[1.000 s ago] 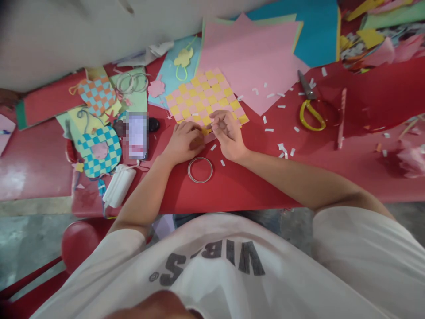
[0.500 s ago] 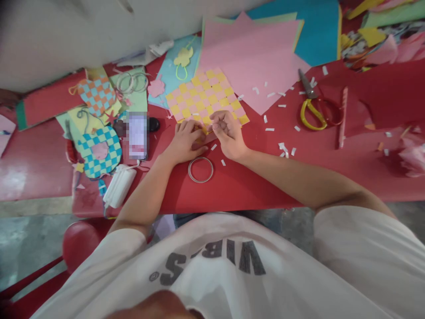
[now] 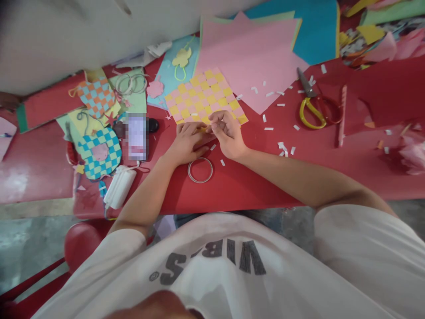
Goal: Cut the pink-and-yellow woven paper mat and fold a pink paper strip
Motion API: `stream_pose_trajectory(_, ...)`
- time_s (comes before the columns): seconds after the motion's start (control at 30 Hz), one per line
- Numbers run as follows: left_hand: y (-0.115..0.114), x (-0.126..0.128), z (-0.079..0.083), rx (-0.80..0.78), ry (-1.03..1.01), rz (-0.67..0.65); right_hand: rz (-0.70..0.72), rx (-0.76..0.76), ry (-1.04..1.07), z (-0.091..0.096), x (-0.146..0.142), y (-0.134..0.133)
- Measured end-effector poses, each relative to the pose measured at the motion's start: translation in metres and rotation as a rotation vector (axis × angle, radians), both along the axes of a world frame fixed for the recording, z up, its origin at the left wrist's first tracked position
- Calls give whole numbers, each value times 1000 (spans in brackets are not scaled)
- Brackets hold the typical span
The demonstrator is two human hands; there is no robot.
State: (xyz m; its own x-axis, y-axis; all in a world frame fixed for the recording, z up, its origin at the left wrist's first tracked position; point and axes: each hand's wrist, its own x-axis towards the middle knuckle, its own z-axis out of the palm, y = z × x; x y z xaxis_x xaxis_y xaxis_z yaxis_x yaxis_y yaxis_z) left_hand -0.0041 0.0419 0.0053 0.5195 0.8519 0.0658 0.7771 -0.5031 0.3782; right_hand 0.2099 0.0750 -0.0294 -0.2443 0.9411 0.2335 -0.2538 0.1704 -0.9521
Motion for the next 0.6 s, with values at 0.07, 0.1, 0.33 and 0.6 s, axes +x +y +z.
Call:
stream_pose_trajectory(0.07,0,1,-1,-18,-3,-25,-14,12,-8,0,0,0)
stream_pose_trajectory(0.1,0,2,-2,-28,-5,-33,-20,21,-14,0,0,0)
stream_pose_trajectory(0.33,2,2,-3,-67,-51,-28,-43,79,-59,-1,2,4)
stream_pose_trajectory(0.6,3,1,2,-102,-119,6,-73,302,-448,11,17,15)
